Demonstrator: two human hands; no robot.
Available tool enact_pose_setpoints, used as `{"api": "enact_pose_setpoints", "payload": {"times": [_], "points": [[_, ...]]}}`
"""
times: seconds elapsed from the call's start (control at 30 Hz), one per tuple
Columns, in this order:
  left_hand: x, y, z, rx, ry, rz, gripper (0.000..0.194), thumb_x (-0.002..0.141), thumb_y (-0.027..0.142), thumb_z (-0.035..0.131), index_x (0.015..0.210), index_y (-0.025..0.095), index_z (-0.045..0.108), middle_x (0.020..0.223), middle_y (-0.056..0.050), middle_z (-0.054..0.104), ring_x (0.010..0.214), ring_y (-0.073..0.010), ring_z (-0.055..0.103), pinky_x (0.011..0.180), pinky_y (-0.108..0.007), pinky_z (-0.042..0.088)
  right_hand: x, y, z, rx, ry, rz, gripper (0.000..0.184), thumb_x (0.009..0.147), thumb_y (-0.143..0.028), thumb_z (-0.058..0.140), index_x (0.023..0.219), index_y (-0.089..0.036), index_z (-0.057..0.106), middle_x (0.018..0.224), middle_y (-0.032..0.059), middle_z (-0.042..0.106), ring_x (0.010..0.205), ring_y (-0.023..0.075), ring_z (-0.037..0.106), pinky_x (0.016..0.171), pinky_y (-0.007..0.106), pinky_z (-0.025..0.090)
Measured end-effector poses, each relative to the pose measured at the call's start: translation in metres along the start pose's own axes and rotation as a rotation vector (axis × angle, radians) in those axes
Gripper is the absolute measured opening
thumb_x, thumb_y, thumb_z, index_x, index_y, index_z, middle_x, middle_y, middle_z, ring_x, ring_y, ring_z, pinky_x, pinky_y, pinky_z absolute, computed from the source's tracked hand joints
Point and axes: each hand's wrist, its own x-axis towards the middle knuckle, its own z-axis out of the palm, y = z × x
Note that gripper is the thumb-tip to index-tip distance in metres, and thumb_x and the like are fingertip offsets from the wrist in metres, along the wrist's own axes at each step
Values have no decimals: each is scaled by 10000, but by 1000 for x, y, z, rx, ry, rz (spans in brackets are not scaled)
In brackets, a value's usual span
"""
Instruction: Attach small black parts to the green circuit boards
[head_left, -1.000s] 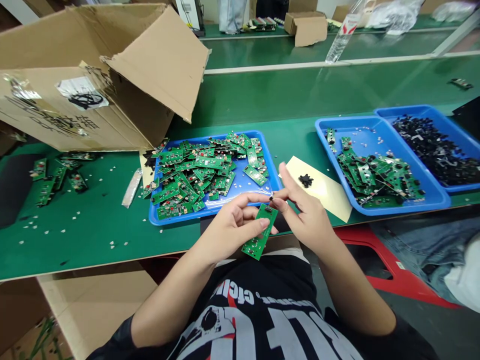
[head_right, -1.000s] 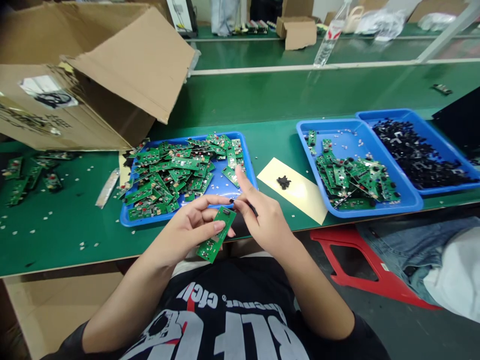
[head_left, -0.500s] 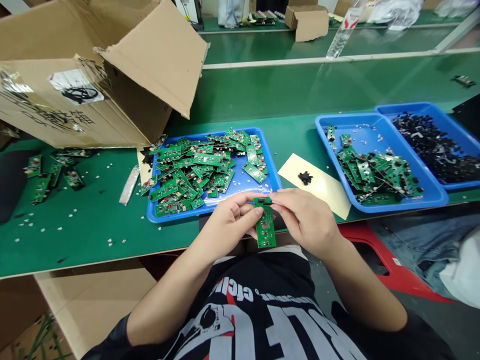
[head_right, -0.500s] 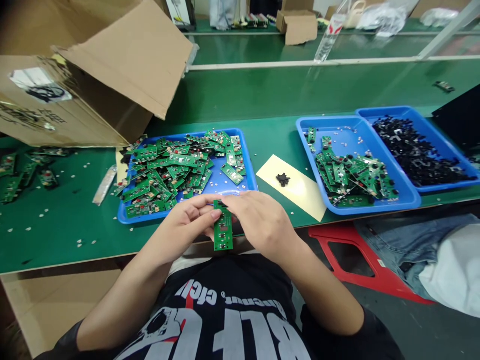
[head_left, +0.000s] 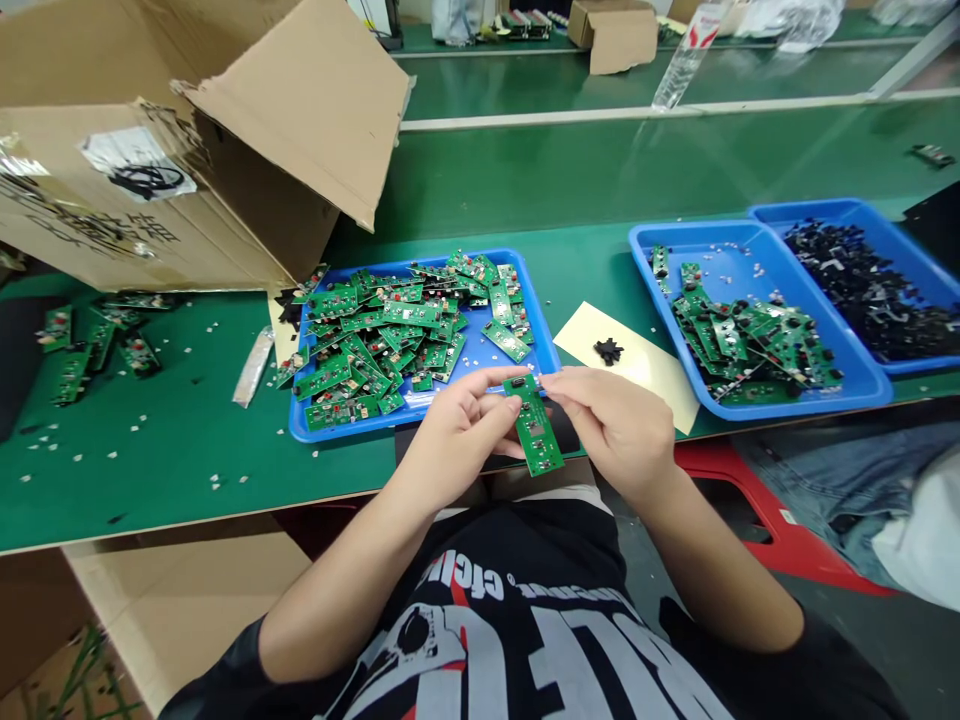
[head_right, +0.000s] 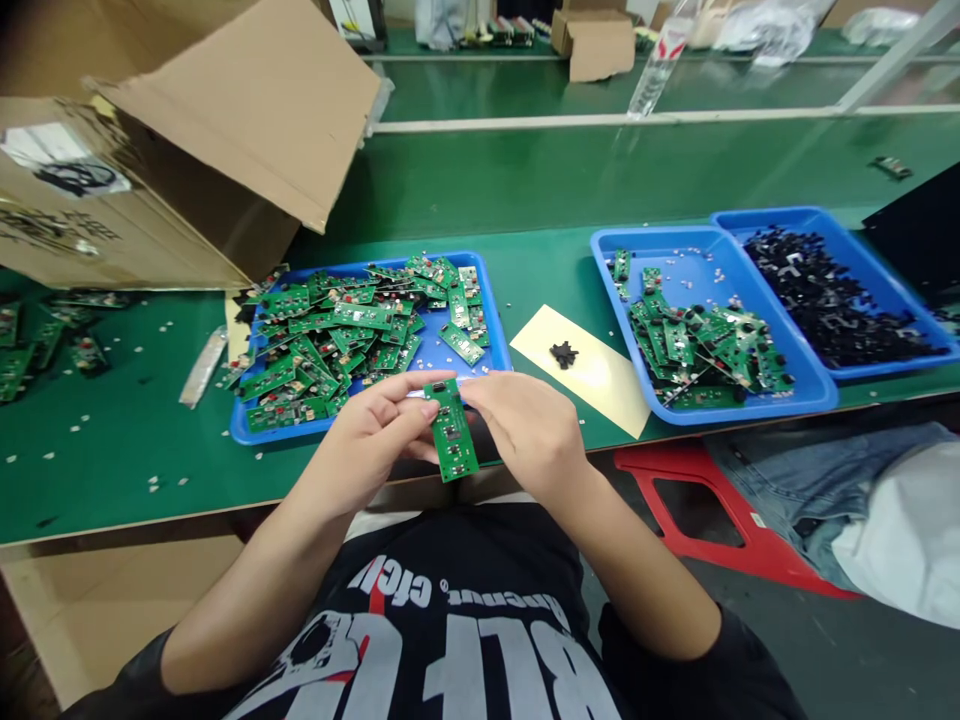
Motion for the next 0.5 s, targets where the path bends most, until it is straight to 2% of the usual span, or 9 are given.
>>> {"api": "enact_pose_setpoints", "payload": {"times": [0.13, 0.23, 0.33, 0.4, 0.5], "points": [[1, -2, 2, 1, -9, -2, 405, 762, 283, 638, 1140, 143, 600, 569, 72, 516, 511, -58, 553, 532, -182, 563, 2, -3, -1, 104, -13, 119, 125, 887, -94, 516, 872, -172, 613, 808, 53, 707, 788, 156, 687, 715, 281, 570], [2, -1, 4, 7, 0, 9, 392, 761, 276, 642, 1128, 142, 604, 538, 88, 472, 503, -55, 537, 528, -178, 560, 3, -6, -1, 150, -6, 205, 128, 902, -118, 489, 888, -199, 588, 849, 44, 680, 865, 172, 679, 774, 330, 566], [3, 0, 6, 7, 10, 15, 385, 762, 269, 643, 1121, 139, 602, 540, 89, 472, 506, -53, 536, 530, -170, 554, 3, -9, 0, 149, -19, 226, 131, 895, -130, 499, 857, -212, 594, 1058, 79, 618, 1030, 219, 642, 846, 399, 558], [3, 1, 7, 4, 12, 14, 383, 763, 272, 644, 1120, 139, 603, 577, 72, 523, 520, -54, 549, 531, -165, 550, 2, -10, 1, 136, -25, 212, 128, 881, -130, 518, 830, -206, 608, 1234, 100, 519, 1124, 253, 594, 894, 436, 543], [2, 0, 7, 4, 15, 18, 381, 757, 272, 651, 1111, 136, 608, 617, 51, 574, 532, -57, 560, 528, -164, 550, 3, -9, 4, 114, -14, 201, 120, 877, -149, 525, 831, -206, 620, 1252, 101, 495, 1104, 258, 591, 920, 473, 530]]}}
